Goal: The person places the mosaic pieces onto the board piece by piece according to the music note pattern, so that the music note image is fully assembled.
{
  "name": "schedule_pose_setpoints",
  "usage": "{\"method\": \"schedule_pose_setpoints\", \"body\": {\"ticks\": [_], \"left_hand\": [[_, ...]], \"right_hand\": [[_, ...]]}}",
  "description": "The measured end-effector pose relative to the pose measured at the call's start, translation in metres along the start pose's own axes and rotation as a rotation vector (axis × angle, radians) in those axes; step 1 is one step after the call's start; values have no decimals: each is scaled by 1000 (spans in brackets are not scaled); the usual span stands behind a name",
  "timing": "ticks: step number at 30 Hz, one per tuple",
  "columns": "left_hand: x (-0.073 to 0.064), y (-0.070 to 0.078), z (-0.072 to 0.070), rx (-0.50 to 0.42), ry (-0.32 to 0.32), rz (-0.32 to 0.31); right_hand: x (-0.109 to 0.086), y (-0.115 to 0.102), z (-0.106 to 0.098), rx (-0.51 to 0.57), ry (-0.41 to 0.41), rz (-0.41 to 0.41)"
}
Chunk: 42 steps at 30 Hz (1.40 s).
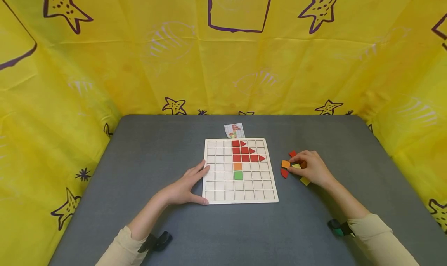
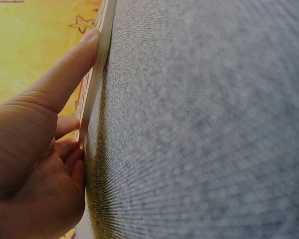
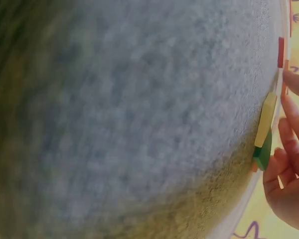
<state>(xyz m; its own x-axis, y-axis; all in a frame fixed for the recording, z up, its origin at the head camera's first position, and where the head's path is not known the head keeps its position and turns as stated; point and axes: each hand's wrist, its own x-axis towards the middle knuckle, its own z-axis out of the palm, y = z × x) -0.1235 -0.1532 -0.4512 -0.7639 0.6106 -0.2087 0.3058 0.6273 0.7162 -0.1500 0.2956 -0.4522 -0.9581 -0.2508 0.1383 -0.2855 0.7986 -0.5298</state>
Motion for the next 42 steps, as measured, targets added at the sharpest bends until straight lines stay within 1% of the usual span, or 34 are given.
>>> {"method": "schedule_pose_setpoints", "body": {"ticks": [4,9,12,16,21,26,28,34,40,42], "left_hand": [[0,0,0,0,-2,-3],[0,-1,0,2,-2,-3],[1,-1,0,3,-2,-4],[1,0,0,4,-2,-9],[1,1,0,6,0,-10],[0,1,0,4,4,-8],[0,1,0,5,4,-7],[1,1,1,7,4,-5],[1,0,0,10,3,-1],[1,-1,0,8,3,0]], "right_hand": [[0,-6,4,63,16,20],[2,-22,14,156,-2,54],[3,-37,22,214,-28,38],[2,-60,35,252,-82,-14],[3,-85,53,251,-146,-81],[4,-101,66,196,-160,-171],[5,-106,68,169,-167,-182],[7,-113,73,107,-171,-197],[8,-116,75,108,-146,-245],[8,-116,75,115,-148,-248]]}}
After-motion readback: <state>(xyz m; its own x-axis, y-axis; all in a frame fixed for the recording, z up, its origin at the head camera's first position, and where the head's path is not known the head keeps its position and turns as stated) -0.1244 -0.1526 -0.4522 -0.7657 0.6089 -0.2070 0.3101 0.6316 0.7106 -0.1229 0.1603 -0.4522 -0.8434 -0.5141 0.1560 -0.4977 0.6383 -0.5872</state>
